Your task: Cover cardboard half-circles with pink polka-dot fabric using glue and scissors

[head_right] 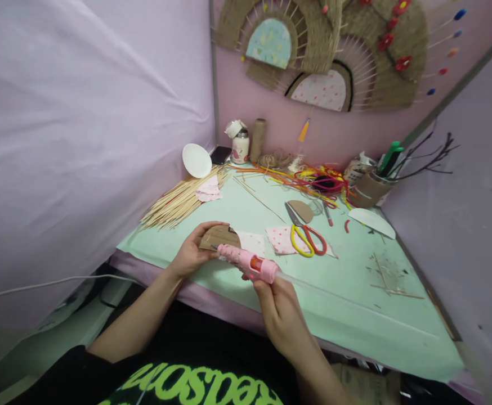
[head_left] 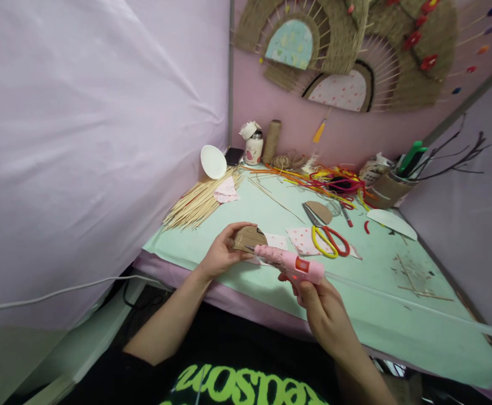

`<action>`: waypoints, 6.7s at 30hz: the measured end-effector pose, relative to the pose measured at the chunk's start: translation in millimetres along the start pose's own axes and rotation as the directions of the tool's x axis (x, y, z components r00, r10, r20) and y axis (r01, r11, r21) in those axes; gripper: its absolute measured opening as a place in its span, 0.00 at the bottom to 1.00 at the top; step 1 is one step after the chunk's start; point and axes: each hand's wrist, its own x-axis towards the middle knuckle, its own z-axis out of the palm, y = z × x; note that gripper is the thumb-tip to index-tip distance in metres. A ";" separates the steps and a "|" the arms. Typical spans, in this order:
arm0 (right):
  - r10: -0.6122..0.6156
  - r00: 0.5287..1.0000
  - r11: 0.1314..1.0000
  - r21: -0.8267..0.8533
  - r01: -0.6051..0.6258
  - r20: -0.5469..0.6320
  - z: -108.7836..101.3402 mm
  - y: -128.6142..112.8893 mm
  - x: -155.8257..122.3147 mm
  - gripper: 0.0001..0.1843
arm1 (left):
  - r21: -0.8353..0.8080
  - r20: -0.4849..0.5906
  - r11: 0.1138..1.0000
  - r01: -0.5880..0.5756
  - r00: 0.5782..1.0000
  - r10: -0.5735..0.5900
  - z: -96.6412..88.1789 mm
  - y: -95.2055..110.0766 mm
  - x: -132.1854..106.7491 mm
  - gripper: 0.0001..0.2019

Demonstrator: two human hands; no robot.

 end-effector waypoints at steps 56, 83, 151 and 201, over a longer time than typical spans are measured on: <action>0.075 0.993 0.980 -0.180 -0.090 -0.087 -15.0 18.4 -4.1 0.24 | 0.031 -0.023 0.998 -0.052 0.998 0.052 -0.9 -1.9 -0.2 0.32; 0.020 0.998 0.997 -0.069 -0.024 -0.060 -5.2 -1.9 7.0 0.24 | -0.025 0.061 1.000 -0.002 0.998 0.004 0.5 1.6 -1.6 0.32; -0.264 0.957 0.744 -0.657 0.121 -0.122 -67.0 64.5 -16.6 0.21 | 0.951 0.297 0.199 -0.236 0.876 -0.381 37.5 32.9 47.6 0.28; -0.279 0.951 0.776 -0.551 0.305 0.134 18.2 57.6 -3.7 0.16 | 0.942 0.286 0.277 -0.188 0.881 -0.376 24.6 8.4 47.7 0.29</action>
